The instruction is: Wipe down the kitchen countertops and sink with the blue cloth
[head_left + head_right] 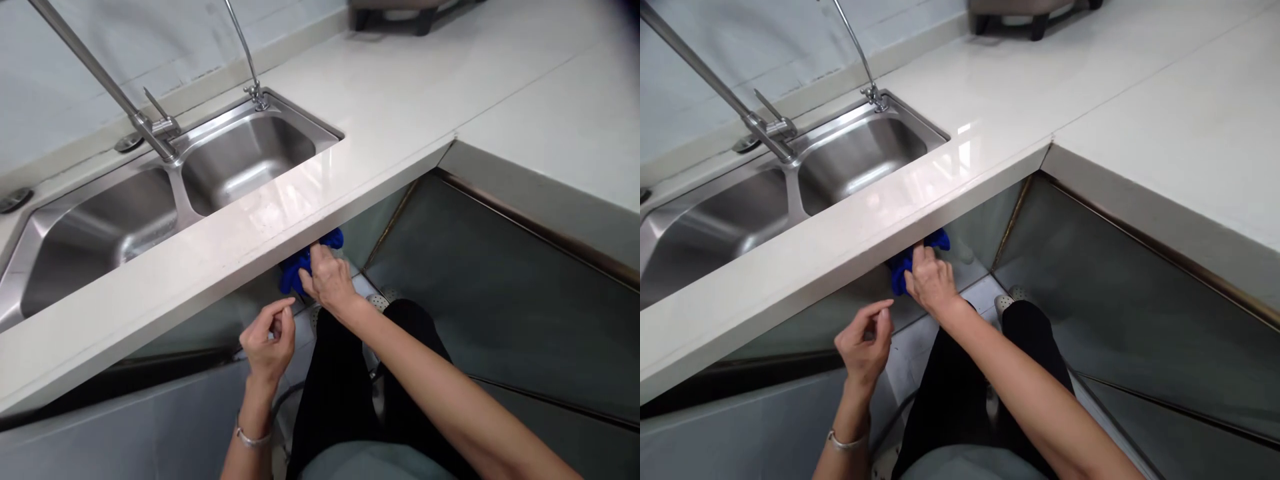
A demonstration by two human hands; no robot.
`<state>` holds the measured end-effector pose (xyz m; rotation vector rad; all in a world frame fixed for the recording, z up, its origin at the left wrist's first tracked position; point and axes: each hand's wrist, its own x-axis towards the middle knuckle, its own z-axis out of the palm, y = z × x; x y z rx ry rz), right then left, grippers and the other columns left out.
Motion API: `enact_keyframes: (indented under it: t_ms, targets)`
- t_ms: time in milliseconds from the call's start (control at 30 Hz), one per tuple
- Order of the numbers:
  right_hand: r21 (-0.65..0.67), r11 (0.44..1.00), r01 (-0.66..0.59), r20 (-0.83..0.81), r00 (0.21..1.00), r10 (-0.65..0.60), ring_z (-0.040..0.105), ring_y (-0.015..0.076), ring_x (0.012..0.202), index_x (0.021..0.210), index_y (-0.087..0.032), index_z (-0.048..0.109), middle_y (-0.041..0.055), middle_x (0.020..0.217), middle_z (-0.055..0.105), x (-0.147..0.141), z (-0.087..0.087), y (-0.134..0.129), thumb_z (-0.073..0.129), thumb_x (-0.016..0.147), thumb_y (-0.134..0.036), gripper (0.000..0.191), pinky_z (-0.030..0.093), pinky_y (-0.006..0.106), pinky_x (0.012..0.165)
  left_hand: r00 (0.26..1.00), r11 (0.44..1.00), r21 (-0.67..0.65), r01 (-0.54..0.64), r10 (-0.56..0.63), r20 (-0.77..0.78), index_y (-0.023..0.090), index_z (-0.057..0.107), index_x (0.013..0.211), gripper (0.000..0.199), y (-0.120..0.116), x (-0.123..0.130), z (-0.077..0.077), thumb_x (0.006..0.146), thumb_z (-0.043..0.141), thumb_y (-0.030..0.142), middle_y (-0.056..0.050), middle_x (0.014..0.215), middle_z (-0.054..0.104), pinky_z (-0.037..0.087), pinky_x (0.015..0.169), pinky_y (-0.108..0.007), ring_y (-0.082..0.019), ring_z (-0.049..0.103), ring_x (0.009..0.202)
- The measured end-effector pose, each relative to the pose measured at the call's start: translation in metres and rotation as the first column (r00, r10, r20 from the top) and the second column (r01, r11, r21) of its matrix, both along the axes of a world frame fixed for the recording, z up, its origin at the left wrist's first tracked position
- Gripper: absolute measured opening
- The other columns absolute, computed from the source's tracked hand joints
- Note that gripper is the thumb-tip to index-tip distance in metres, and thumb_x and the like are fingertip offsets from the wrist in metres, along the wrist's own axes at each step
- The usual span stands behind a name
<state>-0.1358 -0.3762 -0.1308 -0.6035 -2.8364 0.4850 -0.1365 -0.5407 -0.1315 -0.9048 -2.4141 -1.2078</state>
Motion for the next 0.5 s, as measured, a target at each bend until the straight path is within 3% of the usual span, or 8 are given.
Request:
enact_keyframes:
  t_ms: [100, 200, 300, 367, 433, 500]
  targets:
    - [-0.054, 0.992, -0.113, -0.062, 0.992, 0.11, 0.066, 0.0246, 0.087, 0.137, -0.008, 0.043, 0.0164, 0.112, 0.064, 0.001, -0.001, -0.023, 0.05, 0.089, -0.024, 0.051, 0.051, 0.033, 0.075, 0.905, 0.996, 0.017, -0.084, 0.069, 0.419, 0.025, 0.067, 0.104, 0.021, -0.009, 0.011, -0.035, 0.094, 0.052, 0.037, 0.002, 0.069, 0.069, 0.049, 0.054, -0.023, -0.011, 0.063, 0.055]
    - [-0.089, 0.982, -0.164, -0.095, 0.983, 0.156, 0.066, 0.0246, 0.085, 0.134, -0.009, 0.045, 0.0147, 0.108, 0.066, -0.001, 0.001, -0.045, 0.049, 0.088, -0.024, 0.048, 0.052, 0.033, 0.074, 0.819, 0.977, 0.119, -0.175, 0.078, 0.568, 0.024, 0.062, 0.098, 0.023, -0.017, 0.012, -0.049, 0.093, 0.054, 0.045, 0.001, 0.074, 0.068, 0.048, 0.055, -0.023, -0.013, 0.064, 0.065]
    - [-0.094, 0.988, -0.123, -0.054, 0.992, 0.118, 0.067, 0.024, 0.081, 0.127, -0.007, 0.049, 0.0152, 0.104, 0.067, -0.005, 0.004, -0.064, 0.049, 0.09, -0.026, 0.042, 0.052, 0.033, 0.071, 0.742, 0.892, 0.287, -0.348, 0.076, 0.666, 0.024, 0.061, 0.102, 0.032, -0.026, 0.007, -0.055, 0.089, 0.056, 0.053, -0.001, 0.083, 0.066, 0.05, 0.06, -0.024, -0.014, 0.063, 0.074]
    - [-0.075, 0.993, -0.088, -0.019, 0.996, 0.087, 0.067, 0.0231, 0.08, 0.126, -0.005, 0.049, 0.0164, 0.104, 0.066, -0.007, 0.004, -0.073, 0.052, 0.09, -0.028, 0.042, 0.053, 0.032, 0.07, 0.631, 0.806, 0.385, -0.451, -0.018, 0.776, 0.025, 0.06, 0.111, 0.041, -0.029, 0.002, -0.059, 0.087, 0.056, 0.058, -0.003, 0.094, 0.066, 0.053, 0.065, -0.026, -0.016, 0.064, 0.083]
    - [-0.042, 0.997, -0.059, 0.001, 0.998, 0.059, 0.067, 0.0223, 0.078, 0.13, -0.004, 0.047, 0.0177, 0.106, 0.065, -0.009, 0.0, -0.082, 0.056, 0.09, -0.029, 0.048, 0.053, 0.031, 0.068, 0.478, 0.721, 0.453, -0.525, -0.191, 0.858, 0.027, 0.058, 0.118, 0.048, -0.028, -0.001, -0.062, 0.085, 0.056, 0.062, -0.003, 0.101, 0.067, 0.054, 0.069, -0.027, -0.018, 0.065, 0.089]
    - [-0.013, 0.998, -0.06, 0.013, 0.998, 0.06, 0.066, 0.0216, 0.075, 0.134, -0.004, 0.046, 0.0176, 0.104, 0.065, -0.009, -0.006, -0.093, 0.056, 0.09, -0.027, 0.05, 0.053, 0.03, 0.063, 0.386, 0.625, 0.524, -0.578, -0.357, 0.851, 0.026, 0.061, 0.115, 0.047, -0.025, -0.002, -0.062, 0.084, 0.058, 0.061, -0.003, 0.102, 0.069, 0.053, 0.074, -0.027, -0.018, 0.065, 0.093]
